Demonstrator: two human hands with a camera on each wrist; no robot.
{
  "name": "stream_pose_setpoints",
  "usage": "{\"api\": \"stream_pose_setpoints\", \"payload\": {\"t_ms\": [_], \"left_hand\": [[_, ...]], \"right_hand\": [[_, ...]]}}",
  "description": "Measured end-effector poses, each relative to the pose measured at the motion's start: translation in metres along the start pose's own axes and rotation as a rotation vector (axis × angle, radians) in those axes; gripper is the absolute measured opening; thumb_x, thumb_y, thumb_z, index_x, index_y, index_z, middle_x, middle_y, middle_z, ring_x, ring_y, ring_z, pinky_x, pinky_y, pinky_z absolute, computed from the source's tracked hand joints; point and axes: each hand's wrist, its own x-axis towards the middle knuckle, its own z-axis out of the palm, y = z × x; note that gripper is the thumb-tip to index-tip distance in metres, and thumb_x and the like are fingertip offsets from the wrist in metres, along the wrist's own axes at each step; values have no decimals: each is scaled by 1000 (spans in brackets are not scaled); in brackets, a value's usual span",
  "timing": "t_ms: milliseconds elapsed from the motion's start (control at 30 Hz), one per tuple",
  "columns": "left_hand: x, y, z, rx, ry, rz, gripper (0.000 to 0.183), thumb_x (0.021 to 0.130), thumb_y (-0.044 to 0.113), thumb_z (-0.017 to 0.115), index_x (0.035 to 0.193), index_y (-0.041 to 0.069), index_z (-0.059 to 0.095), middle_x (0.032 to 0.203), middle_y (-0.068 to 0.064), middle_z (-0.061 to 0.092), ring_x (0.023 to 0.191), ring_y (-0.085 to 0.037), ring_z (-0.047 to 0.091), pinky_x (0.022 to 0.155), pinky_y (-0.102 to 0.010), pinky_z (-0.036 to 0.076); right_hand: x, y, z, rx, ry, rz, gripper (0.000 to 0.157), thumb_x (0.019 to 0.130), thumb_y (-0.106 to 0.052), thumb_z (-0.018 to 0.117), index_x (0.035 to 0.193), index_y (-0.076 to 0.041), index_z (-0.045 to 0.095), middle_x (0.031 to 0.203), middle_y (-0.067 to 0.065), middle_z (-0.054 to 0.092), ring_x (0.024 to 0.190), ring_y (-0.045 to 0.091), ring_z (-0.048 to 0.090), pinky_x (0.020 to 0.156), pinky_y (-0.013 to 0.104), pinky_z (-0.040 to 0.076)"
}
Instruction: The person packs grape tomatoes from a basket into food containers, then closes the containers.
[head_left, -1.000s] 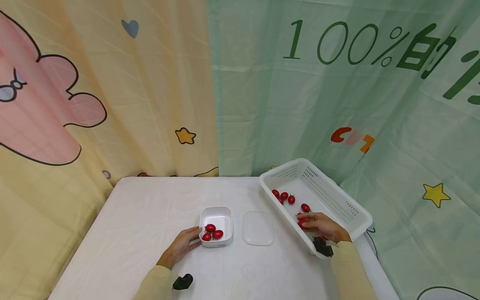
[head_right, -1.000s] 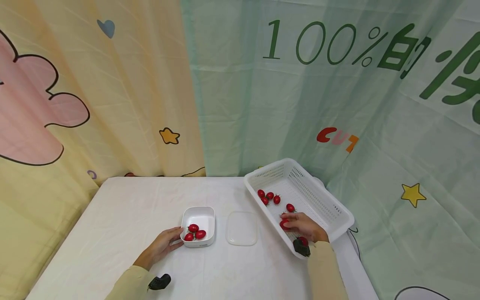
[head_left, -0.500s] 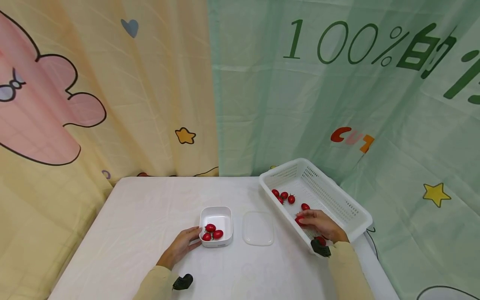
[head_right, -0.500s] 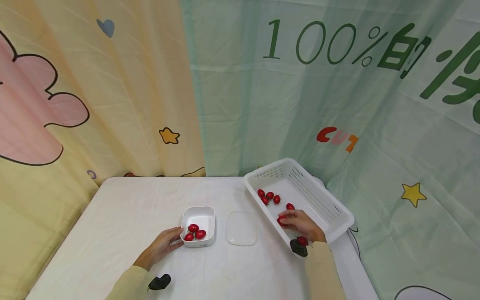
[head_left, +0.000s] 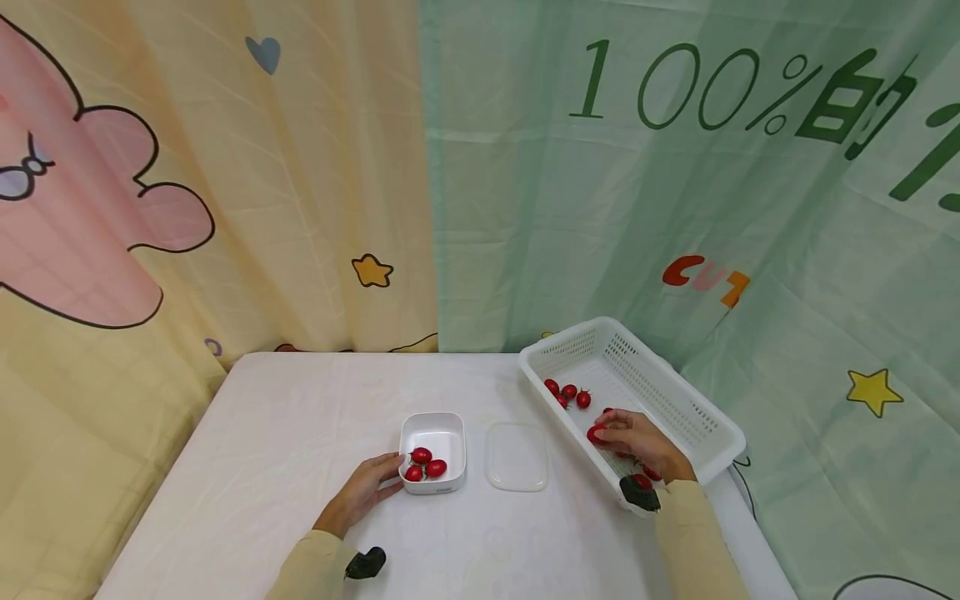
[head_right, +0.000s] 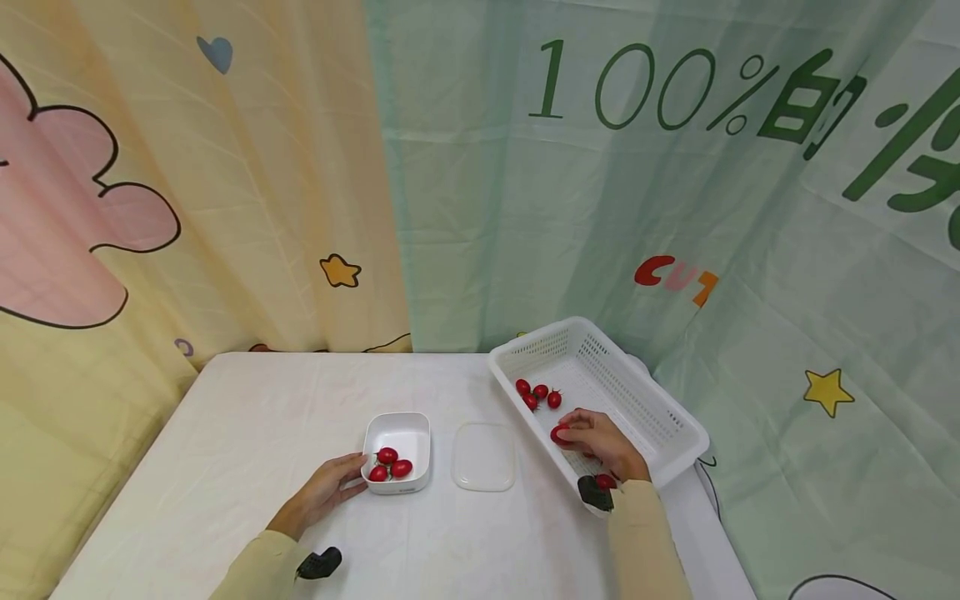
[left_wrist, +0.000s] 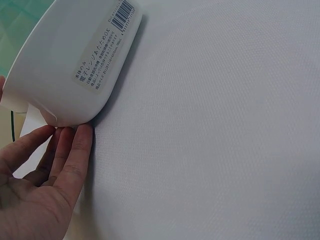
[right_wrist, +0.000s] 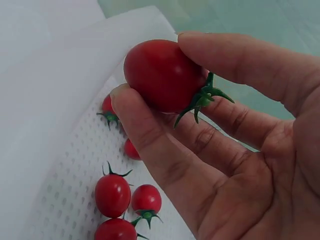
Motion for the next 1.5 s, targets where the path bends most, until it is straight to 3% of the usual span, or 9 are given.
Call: {"api": "stream_pose_setpoints", "payload": {"t_ms": [200, 433, 700, 800, 1000, 1167, 1300, 1500], "left_hand": [[0, -1, -1, -5, 3, -1, 54, 99, 27, 54, 136, -11, 42, 132, -25, 49, 119, -36, 50, 99, -48, 47], [0, -2, -1, -10, 4, 0, 54, 99, 28, 55, 135, -11, 44, 131, -24, 50, 117, -34, 52, 99, -48, 47], [0, -3, -1, -16, -1, 2, 55, 98, 28, 55, 135, -12, 44, 131, -24, 49, 117, -34, 52, 99, -47, 48], [-1, -2, -1, -22, 0, 3, 53, 98, 27, 56, 133, -11, 45, 130, -23, 51, 115, -32, 53, 98, -47, 48], [-1, -1, 0, -19, 7, -3, 53, 99, 27, 55, 134, -11, 45, 130, -23, 51, 115, -32, 53, 98, -47, 48], [-1, -1, 0, -8, 5, -2, 54, 99, 27, 54, 135, -11, 44, 132, -25, 50, 118, -35, 52, 99, -47, 48], [-2, 0, 0, -2, 1, 2, 52, 99, 27, 54, 135, -11, 45, 130, -23, 51, 116, -34, 53, 98, -46, 48], [-2, 0, 0, -8, 2, 3, 52, 99, 26, 54, 134, -10, 46, 128, -22, 53, 114, -32, 54, 98, -47, 48]], "right_hand": [[2, -6, 3, -45, -1, -20, 29, 90, -24, 69, 109, -4, 59, 97, 2, 72, 96, 28, 67, 79, 36, 46], [5, -14, 11, -69, 43, -27, 36, 87, -25, 72, 112, -1, 60, 98, 5, 68, 97, 30, 66, 86, 32, 52], [9, -21, 20, -50, 85, -57, 37, 87, -21, 72, 114, 1, 61, 99, 8, 70, 87, 26, 68, 94, 49, 50], [11, -24, 23, -58, 77, -83, 37, 87, -22, 71, 114, 2, 61, 100, 8, 70, 87, 26, 68, 95, 51, 50], [14, -31, 32, -71, 48, -99, 34, 88, -22, 70, 113, -1, 63, 101, 10, 71, 97, 39, 66, 92, 45, 50], [16, -35, 39, -86, 15, -112, 35, 88, -23, 70, 114, -1, 63, 100, 8, 71, 92, 32, 68, 84, 40, 44], [19, -37, 44, -38, -17, -146, 35, 88, -15, 69, 115, 6, 61, 104, 13, 68, 92, 33, 68, 91, 44, 52], [24, -40, 53, 8, -48, -177, 36, 87, -12, 70, 114, 9, 61, 106, 16, 66, 95, 38, 66, 87, 42, 56]]}}
